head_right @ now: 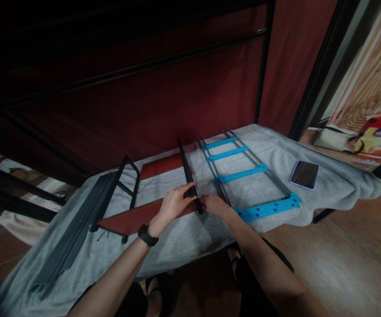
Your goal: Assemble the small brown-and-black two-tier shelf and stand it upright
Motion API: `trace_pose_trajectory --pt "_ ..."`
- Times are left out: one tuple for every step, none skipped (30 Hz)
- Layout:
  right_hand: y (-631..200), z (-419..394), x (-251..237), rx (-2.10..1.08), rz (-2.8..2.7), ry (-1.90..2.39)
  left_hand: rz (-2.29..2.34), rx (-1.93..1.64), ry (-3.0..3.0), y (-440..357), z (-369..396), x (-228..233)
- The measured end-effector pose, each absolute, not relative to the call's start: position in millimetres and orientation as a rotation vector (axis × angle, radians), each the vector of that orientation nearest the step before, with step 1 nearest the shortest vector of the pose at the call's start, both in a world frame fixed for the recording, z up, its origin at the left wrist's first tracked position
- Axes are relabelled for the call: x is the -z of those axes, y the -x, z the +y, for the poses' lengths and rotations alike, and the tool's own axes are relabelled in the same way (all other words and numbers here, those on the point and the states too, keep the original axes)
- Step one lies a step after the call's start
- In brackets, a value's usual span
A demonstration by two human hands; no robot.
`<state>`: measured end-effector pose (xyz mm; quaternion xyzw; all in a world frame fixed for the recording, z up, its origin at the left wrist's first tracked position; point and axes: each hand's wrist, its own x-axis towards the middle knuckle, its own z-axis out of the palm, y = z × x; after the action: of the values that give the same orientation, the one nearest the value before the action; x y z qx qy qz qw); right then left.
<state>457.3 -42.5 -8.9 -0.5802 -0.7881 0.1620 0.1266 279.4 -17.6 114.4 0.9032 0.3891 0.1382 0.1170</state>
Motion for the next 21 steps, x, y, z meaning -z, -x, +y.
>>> trace_pose_trajectory --pt "-457.3 -42.7 8.1 -0.472 -2.289 1.687 1.130 -0.407 -2.642 -279.1 -17.5 -114.4" --pt "-457.6 -42.9 7.3 -0.474 -2.284 1.684 1.126 -0.412 -2.640 -278.7 -17.3 -114.5" --pt "-458.3 -43.1 6.5 -0.477 -2.283 1.681 1.124 -0.413 -2.638 -278.1 -17.2 -114.6" --pt "-459.3 -43.3 5.6 -0.482 -2.281 1.680 1.122 -0.412 -2.636 -277.2 -17.2 -114.7" --pt "-460.4 -43.6 4.7 -0.492 -2.278 1.683 1.116 -0.407 -2.639 -276.2 -17.2 -114.8" --pt "-461.3 -43.8 3.7 -0.506 -2.268 1.686 1.105 -0.401 -2.647 -274.8 -17.3 -114.8" --pt "-462.0 -44.1 2.5 -0.518 -2.250 1.687 1.088 -0.396 -2.662 -273.2 -17.2 -114.7" --pt "-462.1 -44.2 1.3 -0.530 -2.223 1.680 1.068 -0.395 -2.683 -271.4 -17.2 -114.6" --pt "-461.6 -44.2 -0.1 -0.540 -2.191 1.659 1.053 -0.398 -2.711 -269.5 -17.1 -114.5" --pt "-460.4 -44.0 -1.5 -0.546 -2.156 1.622 1.043 -0.403 -2.742 -267.5 -17.0 -114.8" --pt "-458.7 -43.6 -2.8 -0.551 -2.121 1.569 1.038 -0.411 -2.775 -265.3 -17.2 -115.5" --pt "-456.7 -43.0 -4.1 -0.558 -2.088 1.506 1.039 -0.426 -2.805 -263.0 -17.7 -116.7" --pt "-454.5 -42.1 -5.1 -0.569 -2.058 1.441 1.045 -0.449 -2.831 -260.3 -19.0 -118.4" --pt "-452.5 -41.2 -5.6 -0.582 -2.032 1.382 1.055 -0.485 -2.855 -256.9 -21.3 -120.5" --pt "-450.9 -40.1 -5.5 -0.596 -2.011 1.336 1.065 -0.534 -2.873 -252.4 -24.9 -122.6" --pt "-449.8 -39.2 -4.5 -0.610 -1.996 1.303 1.073 -0.592 -2.882 -246.3 -30.0 -124.2" --pt "-449.4 -38.3 -2.6 -0.622 -1.985 1.283 1.079 -0.650 -2.880 -238.3 -36.5 -124.8" --pt "-449.8 -37.6 0.4 -0.627 -1.977 1.273 1.080 -0.703 -2.866 -227.9 -44.5 -123.7" --pt "-450.9 -37.0 4.2 -0.624 -1.968 1.271 1.079 -0.747 -2.842 -214.8 -53.5 -120.4" --pt "-452.7 -36.4 8.8 -0.613 -1.961 1.273 1.080 -0.779 -2.807 -199.1 -63.0 -114.8" --pt "-455.1 -35.8 13.8 -0.594 -1.957 1.275 1.099 -0.810 -2.766 -180.7 -72.3 -106.9"
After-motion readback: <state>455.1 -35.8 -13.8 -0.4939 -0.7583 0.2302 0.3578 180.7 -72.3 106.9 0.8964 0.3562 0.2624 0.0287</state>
